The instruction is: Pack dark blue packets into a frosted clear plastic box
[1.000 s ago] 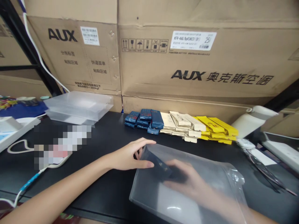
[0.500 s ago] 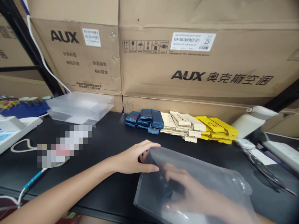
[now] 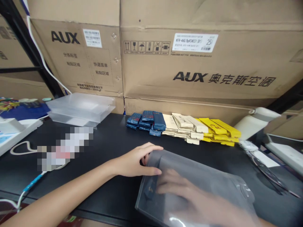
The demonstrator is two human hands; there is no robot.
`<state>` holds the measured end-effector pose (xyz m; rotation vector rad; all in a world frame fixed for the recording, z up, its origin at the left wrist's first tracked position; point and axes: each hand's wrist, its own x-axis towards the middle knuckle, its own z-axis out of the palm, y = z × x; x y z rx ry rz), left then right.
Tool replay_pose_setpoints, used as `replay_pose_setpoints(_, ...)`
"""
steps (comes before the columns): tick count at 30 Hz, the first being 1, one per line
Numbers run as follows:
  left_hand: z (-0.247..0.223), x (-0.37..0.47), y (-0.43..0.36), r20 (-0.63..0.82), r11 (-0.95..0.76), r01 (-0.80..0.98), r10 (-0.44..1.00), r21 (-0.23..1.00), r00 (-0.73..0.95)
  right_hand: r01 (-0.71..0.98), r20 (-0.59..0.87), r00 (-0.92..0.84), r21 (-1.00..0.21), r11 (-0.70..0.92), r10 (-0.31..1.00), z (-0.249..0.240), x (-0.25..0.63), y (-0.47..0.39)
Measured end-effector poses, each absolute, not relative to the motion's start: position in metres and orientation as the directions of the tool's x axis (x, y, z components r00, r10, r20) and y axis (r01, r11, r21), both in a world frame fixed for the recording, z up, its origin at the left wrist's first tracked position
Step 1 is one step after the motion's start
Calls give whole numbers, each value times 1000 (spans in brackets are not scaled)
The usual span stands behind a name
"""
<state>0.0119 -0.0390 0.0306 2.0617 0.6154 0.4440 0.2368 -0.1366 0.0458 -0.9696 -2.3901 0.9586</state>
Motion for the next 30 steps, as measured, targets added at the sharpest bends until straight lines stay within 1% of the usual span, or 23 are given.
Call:
replay_pose_setpoints(2, 31, 12, -39, 71, -460, 256, 581, 850, 811, 454, 68, -711, -716, 530, 700, 51, 235, -137)
replay_pose_setpoints(4, 31, 12, -39, 69, -460, 257, 580, 850, 812, 438, 77, -742, -696, 569, 666, 54, 234, -137)
replay_pose_setpoints(6, 32, 12, -39, 65, -457, 257, 577, 851, 814, 437, 80, -775, -649, 623, 627, 54, 234, -137)
replay_pose_setpoints(11, 32, 13, -39, 65, -456, 247, 567, 855, 821, 492, -30, -827, -522, 696, 562, 50, 234, -142)
replay_pose_setpoints(15, 32, 12, -40, 76, -464, 242, 567, 852, 820, 532, -15, -808, -447, 719, 588, 48, 229, -141)
replay_pose_setpoints(21, 32, 13, -40, 85, -467, 236, 569, 852, 818, 575, 137, -746, -359, 735, 651, 35, 230, -138)
replay_pose_setpoints(25, 31, 12, -40, 96, -475, 232, 570, 849, 816, 596, 150, -745, -288, 750, 650, 28, 234, -140)
replay_pose_setpoints(27, 31, 12, -40, 96, -478, 233, 568, 847, 817, 606, 143, -738, -289, 741, 660, 29, 235, -141)
replay_pose_setpoints(30, 31, 12, -40, 93, -473, 232, 568, 850, 818, 614, 119, -723, -340, 712, 680, 29, 236, -143)
